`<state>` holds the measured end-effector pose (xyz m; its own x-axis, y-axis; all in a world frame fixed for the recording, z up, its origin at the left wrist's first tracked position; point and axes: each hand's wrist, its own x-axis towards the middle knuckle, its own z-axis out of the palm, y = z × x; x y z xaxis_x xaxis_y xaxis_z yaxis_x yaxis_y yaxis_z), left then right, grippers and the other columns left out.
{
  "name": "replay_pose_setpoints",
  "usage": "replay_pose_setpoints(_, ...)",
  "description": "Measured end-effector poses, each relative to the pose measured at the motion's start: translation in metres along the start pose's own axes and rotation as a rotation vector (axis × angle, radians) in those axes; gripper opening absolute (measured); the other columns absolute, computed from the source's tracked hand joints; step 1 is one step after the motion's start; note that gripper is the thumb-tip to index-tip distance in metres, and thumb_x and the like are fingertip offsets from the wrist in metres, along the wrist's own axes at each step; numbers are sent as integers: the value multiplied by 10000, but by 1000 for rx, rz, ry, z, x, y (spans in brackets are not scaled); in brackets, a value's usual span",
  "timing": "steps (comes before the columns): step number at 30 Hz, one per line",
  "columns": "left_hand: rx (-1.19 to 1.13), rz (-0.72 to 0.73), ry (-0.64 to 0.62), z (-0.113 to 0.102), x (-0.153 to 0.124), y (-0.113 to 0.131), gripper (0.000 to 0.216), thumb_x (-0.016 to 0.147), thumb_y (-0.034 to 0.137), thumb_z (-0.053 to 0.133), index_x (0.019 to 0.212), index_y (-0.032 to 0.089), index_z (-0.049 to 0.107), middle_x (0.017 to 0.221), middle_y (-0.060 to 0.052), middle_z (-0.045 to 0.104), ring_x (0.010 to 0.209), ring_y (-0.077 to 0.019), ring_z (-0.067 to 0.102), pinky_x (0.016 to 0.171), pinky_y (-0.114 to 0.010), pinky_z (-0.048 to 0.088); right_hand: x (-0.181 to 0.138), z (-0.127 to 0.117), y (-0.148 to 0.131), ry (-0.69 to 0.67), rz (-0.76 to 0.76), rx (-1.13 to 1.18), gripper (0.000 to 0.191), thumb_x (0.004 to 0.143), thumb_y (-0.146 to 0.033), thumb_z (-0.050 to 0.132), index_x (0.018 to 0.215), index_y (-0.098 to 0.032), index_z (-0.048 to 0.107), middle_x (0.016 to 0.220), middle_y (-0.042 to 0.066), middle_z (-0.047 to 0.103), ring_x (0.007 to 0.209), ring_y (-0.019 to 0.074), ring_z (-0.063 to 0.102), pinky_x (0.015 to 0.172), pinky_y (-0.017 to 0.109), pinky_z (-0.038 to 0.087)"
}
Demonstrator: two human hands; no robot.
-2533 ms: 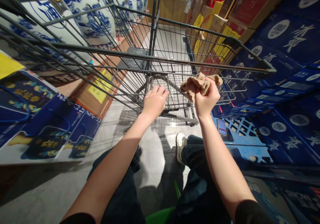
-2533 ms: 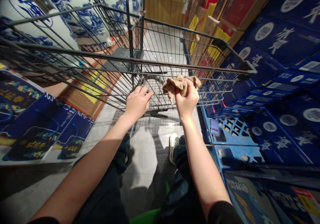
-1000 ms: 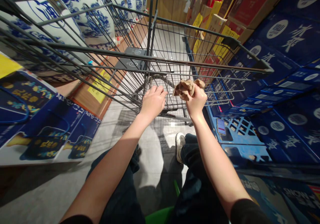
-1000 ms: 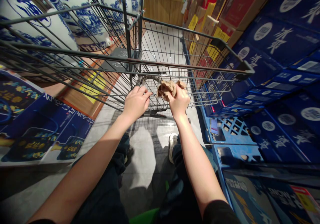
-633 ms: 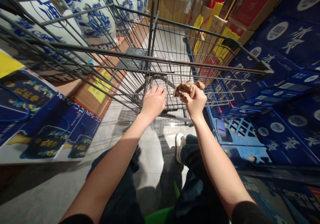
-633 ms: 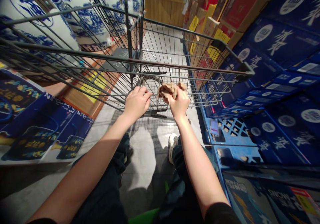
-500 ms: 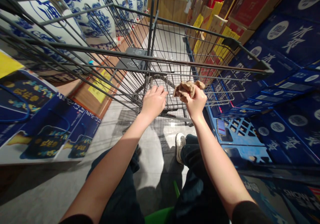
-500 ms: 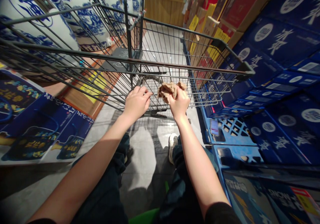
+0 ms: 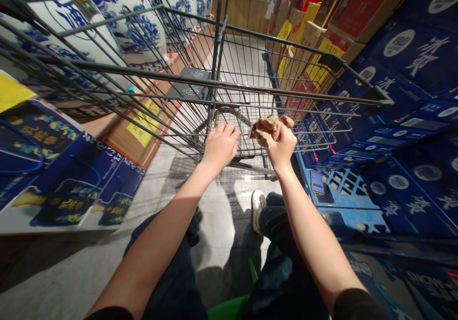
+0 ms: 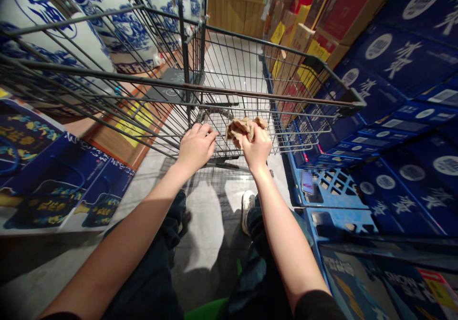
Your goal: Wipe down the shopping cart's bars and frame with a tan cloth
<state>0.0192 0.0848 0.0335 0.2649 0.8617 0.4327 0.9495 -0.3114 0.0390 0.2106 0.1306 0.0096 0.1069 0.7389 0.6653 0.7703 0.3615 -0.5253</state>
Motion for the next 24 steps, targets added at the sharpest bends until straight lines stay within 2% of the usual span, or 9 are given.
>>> replay_pose_setpoints(10, 2, 9, 9, 0, -1, 0, 295, 983, 174, 537, 1208, 148, 726, 1179, -135, 688, 1177, -330, 592, 950, -443, 518, 1, 1, 0, 16, 2, 35, 225, 842, -352, 571, 942, -191, 692, 867, 84, 720, 825, 238, 634, 805, 353, 496)
replay_pose_setpoints(14, 3, 7, 5, 0, 0, 0, 302, 987, 181, 534, 1220, 150, 723, 1187, -133, 688, 1175, -332, 592, 948, -448, 518, 0, -2, -4, -13, 7, -18, 251, 853, -339, 575, 1010, -181, 689, 910, 93, 729, 859, 238, 639, 807, 333, 475)
replay_pose_setpoints(16, 8, 7, 6, 0, -1, 0, 300, 986, 181, 536, 1220, 150, 722, 1198, -133, 687, 1179, -332, 590, 949, -449, 519, -2, -4, -6, -55, 40, -112, 243, 857, -341, 595, 1016, -182, 687, 905, 94, 728, 870, 241, 638, 767, 313, 442)
replay_pose_setpoints(20, 13, 6, 11, 0, -1, -1, 281, 985, 180, 544, 1194, 148, 729, 1199, -132, 690, 1179, -325, 593, 954, -439, 519, -5, -13, -13, -183, 139, -338, 233, 875, -414, 641, 867, -183, 673, 813, 86, 706, 764, 218, 600, 649, 282, 301)
replay_pose_setpoints(24, -6, 4, 2, -1, -1, 0, 281, 979, 173, 547, 1193, 157, 729, 1191, -132, 691, 1185, -320, 594, 964, -435, 515, 5, -23, -29, -213, 165, -380, 269, 882, -450, 657, 799, -194, 654, 731, 51, 675, 659, 177, 544, 615, 284, 224)
